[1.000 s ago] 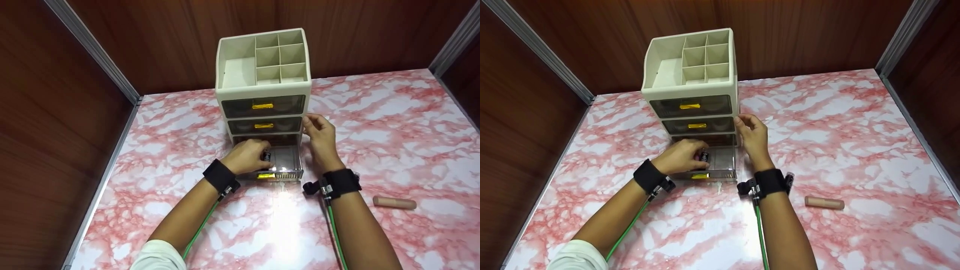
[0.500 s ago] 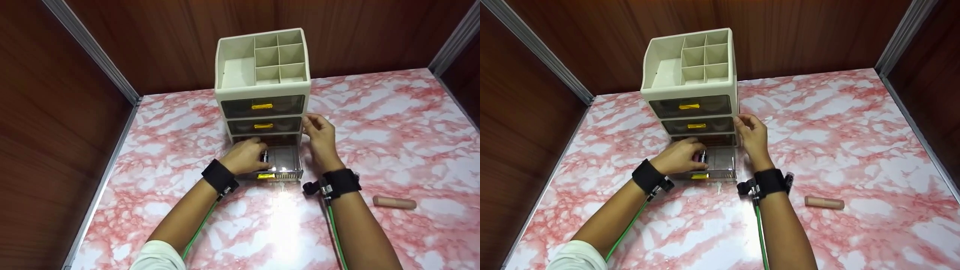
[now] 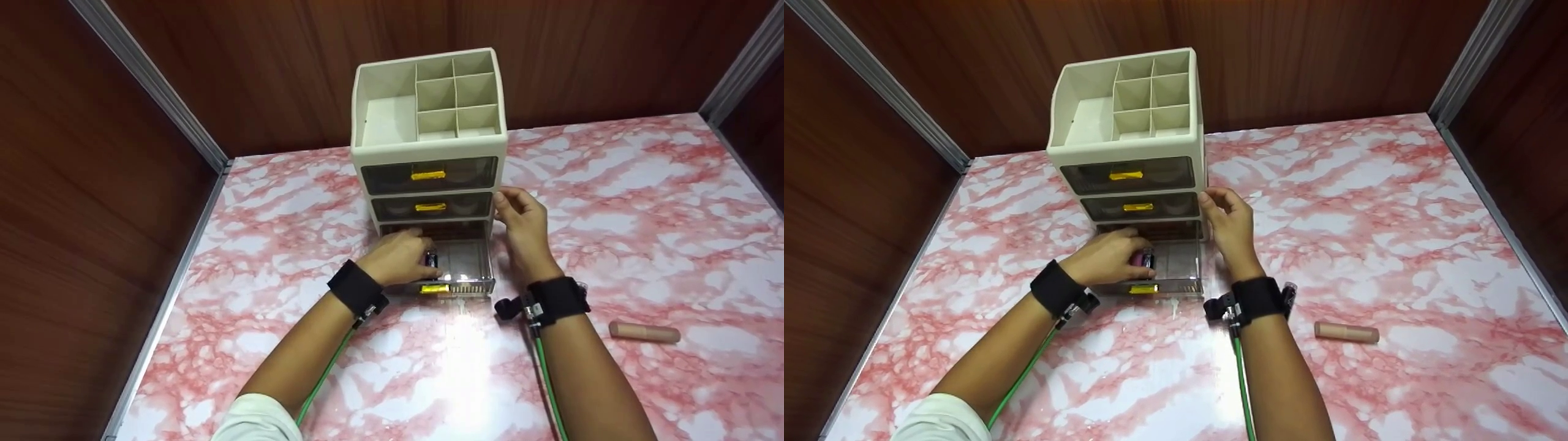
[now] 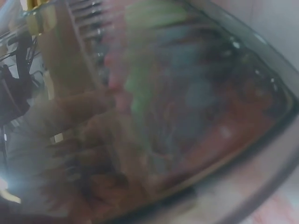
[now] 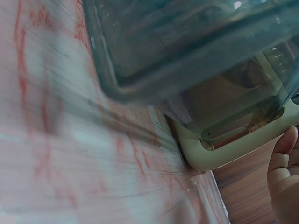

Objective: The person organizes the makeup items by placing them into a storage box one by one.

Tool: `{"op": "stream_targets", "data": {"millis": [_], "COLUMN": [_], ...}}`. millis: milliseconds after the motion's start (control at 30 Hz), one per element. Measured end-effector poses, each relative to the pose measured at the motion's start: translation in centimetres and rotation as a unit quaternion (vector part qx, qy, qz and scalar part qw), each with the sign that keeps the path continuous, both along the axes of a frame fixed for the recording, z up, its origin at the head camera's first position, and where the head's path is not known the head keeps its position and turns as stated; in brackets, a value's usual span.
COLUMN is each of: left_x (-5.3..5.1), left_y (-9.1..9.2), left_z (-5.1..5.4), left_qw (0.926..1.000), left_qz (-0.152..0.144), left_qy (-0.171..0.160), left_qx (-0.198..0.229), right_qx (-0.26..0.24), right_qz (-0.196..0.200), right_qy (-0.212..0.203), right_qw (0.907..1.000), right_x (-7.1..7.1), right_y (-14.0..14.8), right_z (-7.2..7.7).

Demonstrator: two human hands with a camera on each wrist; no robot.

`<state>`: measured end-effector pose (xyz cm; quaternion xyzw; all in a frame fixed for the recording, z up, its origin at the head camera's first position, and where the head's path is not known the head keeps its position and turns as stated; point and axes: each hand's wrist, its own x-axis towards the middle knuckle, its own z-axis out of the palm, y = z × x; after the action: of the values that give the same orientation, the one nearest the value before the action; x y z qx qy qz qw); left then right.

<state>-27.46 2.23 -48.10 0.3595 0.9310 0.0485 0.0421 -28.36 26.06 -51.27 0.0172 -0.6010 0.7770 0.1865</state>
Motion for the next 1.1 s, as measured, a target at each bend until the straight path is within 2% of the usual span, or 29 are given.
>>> {"op": "stream_targets", "data": {"millis": [433,600,833,1000,1100], "left_x": [-0.02,0.24,0.18,0.23,0.32], "left_y": [-0.02,-0.25,-0.53,-0.71,-0.88], "left_z": [0.37,0.66,0.68,0.65,0.71], "left_qw": [0.9991,0.9991,0.9993,0.9994,0.9993], "left_qz": [0.004,0.013,-0.028,-0.030,-0.030], "left_qy": [-0.024,-0.034,-0.022,-0.019,-0.017], "left_qx": [-0.034,-0.022,-0.004,-0.001,0.015], "right_qx": [0.003,-0.008,-0.003,0.010,0.012], "right_qz": [-0.001,0.005,0.009,0.006,0.004], "right_qy": [0.000,0.015,0.021,0.015,0.016], "right_qw": [1.0000,0.9998,0.9997,0.9998,0.9998], "right_x": [-0.05,-0.04,-0.08,-0.03,-0.06], "right_y": [-0.03,-0.04,0.04,0.02,-0.05], "right_z": [0.17,0.09,0.06,-0.06,-0.05]}}
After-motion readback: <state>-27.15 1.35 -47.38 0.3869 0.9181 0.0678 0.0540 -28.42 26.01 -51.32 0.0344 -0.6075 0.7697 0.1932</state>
